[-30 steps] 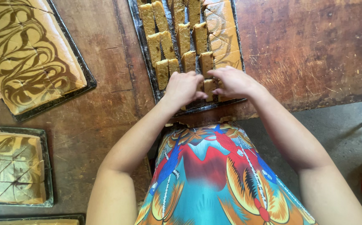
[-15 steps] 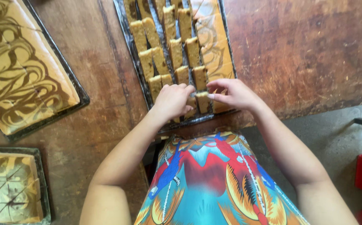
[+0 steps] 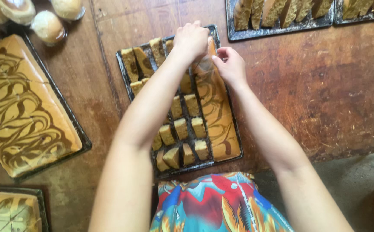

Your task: The person arranges slices of marbled cake onto rectangular trays by hand.

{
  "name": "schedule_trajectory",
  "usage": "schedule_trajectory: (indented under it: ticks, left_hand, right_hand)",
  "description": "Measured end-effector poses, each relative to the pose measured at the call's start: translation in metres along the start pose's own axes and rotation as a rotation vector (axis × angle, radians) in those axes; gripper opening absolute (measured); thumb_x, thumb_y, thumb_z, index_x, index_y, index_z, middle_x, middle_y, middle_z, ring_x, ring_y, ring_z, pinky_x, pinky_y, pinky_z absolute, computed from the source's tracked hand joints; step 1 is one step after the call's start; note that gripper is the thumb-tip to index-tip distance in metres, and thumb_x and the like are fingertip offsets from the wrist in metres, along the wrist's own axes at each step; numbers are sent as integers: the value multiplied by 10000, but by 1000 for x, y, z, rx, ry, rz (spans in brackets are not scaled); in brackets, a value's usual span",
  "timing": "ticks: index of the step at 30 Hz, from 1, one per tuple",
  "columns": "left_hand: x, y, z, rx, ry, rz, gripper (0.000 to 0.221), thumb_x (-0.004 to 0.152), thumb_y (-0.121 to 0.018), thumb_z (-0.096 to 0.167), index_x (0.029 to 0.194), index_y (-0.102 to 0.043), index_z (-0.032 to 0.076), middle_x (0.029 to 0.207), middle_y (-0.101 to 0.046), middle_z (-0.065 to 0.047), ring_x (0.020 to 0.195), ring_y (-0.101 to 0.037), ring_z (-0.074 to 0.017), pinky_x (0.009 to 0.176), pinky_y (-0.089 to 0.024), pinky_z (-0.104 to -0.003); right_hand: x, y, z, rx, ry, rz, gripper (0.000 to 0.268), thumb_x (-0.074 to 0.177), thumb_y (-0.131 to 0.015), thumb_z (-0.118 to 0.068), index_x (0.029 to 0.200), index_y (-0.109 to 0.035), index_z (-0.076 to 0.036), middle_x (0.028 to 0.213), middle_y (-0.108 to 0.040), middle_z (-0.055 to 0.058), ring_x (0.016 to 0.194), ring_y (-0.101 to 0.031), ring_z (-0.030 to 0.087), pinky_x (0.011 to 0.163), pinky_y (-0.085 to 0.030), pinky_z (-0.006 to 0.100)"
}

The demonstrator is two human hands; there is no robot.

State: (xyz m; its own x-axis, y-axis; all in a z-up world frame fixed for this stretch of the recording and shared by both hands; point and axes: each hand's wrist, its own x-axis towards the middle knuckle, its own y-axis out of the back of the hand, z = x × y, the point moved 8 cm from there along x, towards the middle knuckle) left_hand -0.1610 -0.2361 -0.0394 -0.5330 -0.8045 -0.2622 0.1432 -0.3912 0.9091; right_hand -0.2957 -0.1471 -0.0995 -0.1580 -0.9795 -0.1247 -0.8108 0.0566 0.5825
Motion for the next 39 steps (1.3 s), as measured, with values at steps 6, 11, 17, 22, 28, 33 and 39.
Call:
schedule_trajectory:
  ticks: [6, 11, 17, 22, 28, 33, 39]
  left_hand:
    - [41, -42, -29, -42, 179, -265, 377, 955, -696, 384, 1172, -729, 76, 1225, -696, -189, 1144, -663, -366, 990, -529, -471]
    - [23, -22, -22, -255, 122, -381, 618, 769, -750, 118, 1338, -510, 88, 1183, -681, -185, 1109, -649, -325, 966, -522, -419]
    - [17, -15, -35, -116, 105, -315, 545, 715, -852, 55, 1209, -635, 130, 1164, -626, -89, 1097, -626, -245, 975, -530, -391]
    - [10, -12, -56, -229, 189, -190, 587, 786, -812, 50, 1322, -591, 142, 1096, -705, -86, 1059, -665, -249, 967, -533, -410]
    - [0, -11, -55, -289, 213, -201, 602, 793, -827, 122, 1346, -593, 152, 1050, -724, -50, 1023, -680, -213, 964, -551, -390]
    - [2, -2, -53, -282, 130, -18, 728, 704, -877, 113, 1357, -555, 126, 1149, -681, -93, 1012, -640, -261, 914, -515, -423]
    - [3, -14, -54, -321, 214, -165, 631, 806, -804, 103, 1387, -568, 179, 1095, -728, -58, 969, -694, -198, 912, -571, -361]
  right_hand:
    - [30, -14, -12, -232, -107, -34, 640, 822, -866, -381, 1275, -603, -14, 1012, -669, 117, 877, -663, 231, 792, -547, 406]
    - [31, -5, -37, -188, -78, -152, 488, 832, -867, -329, 1135, -619, -39, 1035, -665, 118, 908, -672, 232, 814, -558, 382]
    - [34, 19, -68, -147, 30, -74, 397, 922, -822, -308, 1039, -517, -82, 927, -690, 98, 829, -696, 191, 698, -574, 313]
    - [17, 27, -65, -149, 242, 172, 337, 972, -849, -232, 972, -550, -79, 915, -664, 110, 800, -675, 231, 688, -578, 341]
    - [-28, 4, -51, -250, 325, 132, 340, 928, -813, -154, 1084, -551, -2, 1003, -624, 141, 836, -645, 240, 711, -545, 372]
    - [-11, 16, -52, -40, 405, 297, 243, 1023, -770, -91, 1090, -539, -61, 1056, -596, 127, 912, -651, 237, 777, -582, 332]
    - [-17, -16, -42, -252, 382, 133, 521, 866, -780, -85, 1297, -506, 19, 1033, -593, 120, 925, -638, 248, 831, -553, 388]
